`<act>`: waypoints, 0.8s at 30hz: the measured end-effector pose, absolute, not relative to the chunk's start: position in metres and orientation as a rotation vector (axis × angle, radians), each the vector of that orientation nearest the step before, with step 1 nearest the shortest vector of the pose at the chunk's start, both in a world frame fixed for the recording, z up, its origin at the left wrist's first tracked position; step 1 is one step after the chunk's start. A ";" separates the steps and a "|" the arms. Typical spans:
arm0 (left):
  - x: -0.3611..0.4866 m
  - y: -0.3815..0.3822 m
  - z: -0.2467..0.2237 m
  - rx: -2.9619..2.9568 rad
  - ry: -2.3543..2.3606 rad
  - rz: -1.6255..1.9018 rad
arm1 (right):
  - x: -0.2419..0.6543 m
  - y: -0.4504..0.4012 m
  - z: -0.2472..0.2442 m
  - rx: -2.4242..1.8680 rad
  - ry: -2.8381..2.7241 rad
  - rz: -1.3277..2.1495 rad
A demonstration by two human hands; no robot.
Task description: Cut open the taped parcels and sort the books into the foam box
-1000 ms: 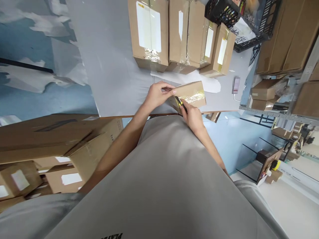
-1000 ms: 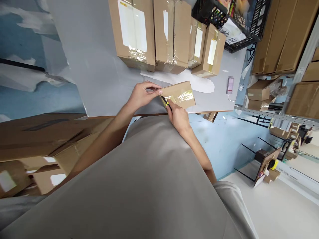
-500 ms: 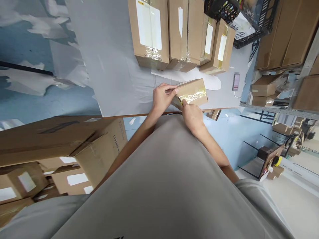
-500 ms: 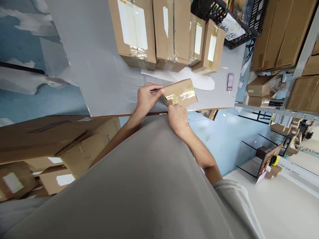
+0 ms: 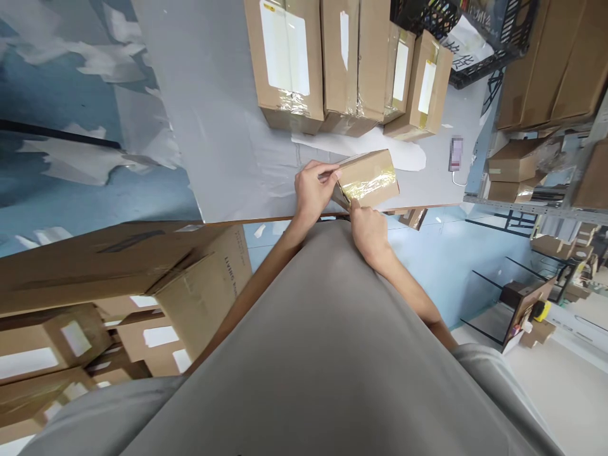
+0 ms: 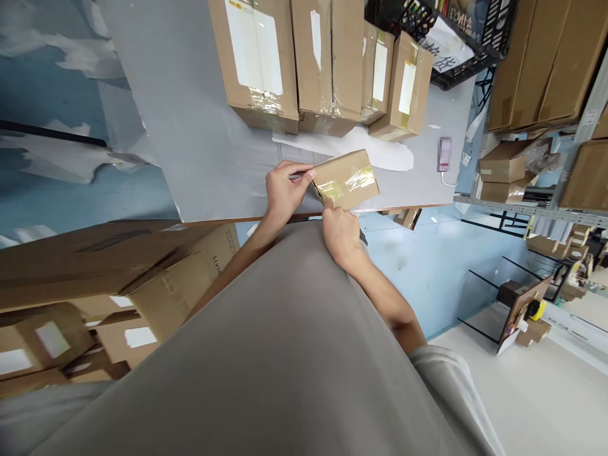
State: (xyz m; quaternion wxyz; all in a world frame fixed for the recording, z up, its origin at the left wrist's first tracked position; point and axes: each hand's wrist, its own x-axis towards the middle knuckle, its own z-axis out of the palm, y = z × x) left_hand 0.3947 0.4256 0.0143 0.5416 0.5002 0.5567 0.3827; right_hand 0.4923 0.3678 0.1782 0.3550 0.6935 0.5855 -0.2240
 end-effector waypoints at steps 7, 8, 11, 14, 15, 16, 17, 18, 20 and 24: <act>0.395 0.422 0.018 1.203 1.362 0.885 | 0.506 0.340 0.174 1.821 1.508 -0.648; 0.395 0.422 0.018 1.208 1.373 0.881 | 0.507 0.338 0.177 1.829 1.519 -0.662; 0.395 0.423 0.019 1.223 1.402 0.878 | 0.519 0.338 0.190 1.911 1.580 -0.698; 0.396 0.428 0.019 1.238 1.435 0.885 | 0.551 0.346 0.194 2.128 1.640 -0.636; 0.396 0.430 0.019 1.246 1.445 0.888 | 0.566 0.350 0.191 2.215 1.639 -0.596; 0.397 0.432 0.019 1.257 1.454 0.888 | 0.581 0.354 0.185 2.295 1.624 -0.557; 0.397 0.434 0.019 1.270 1.462 0.886 | 0.597 0.359 0.179 2.363 1.601 -0.532; 0.397 0.437 0.020 1.288 1.472 0.882 | 0.611 0.362 0.172 2.415 1.576 -0.522; 0.400 0.440 0.025 1.339 1.506 0.880 | 0.635 0.366 0.157 2.476 1.554 -0.549; 0.424 0.441 0.048 1.512 1.511 0.874 | 0.660 0.362 0.140 2.511 1.627 -0.689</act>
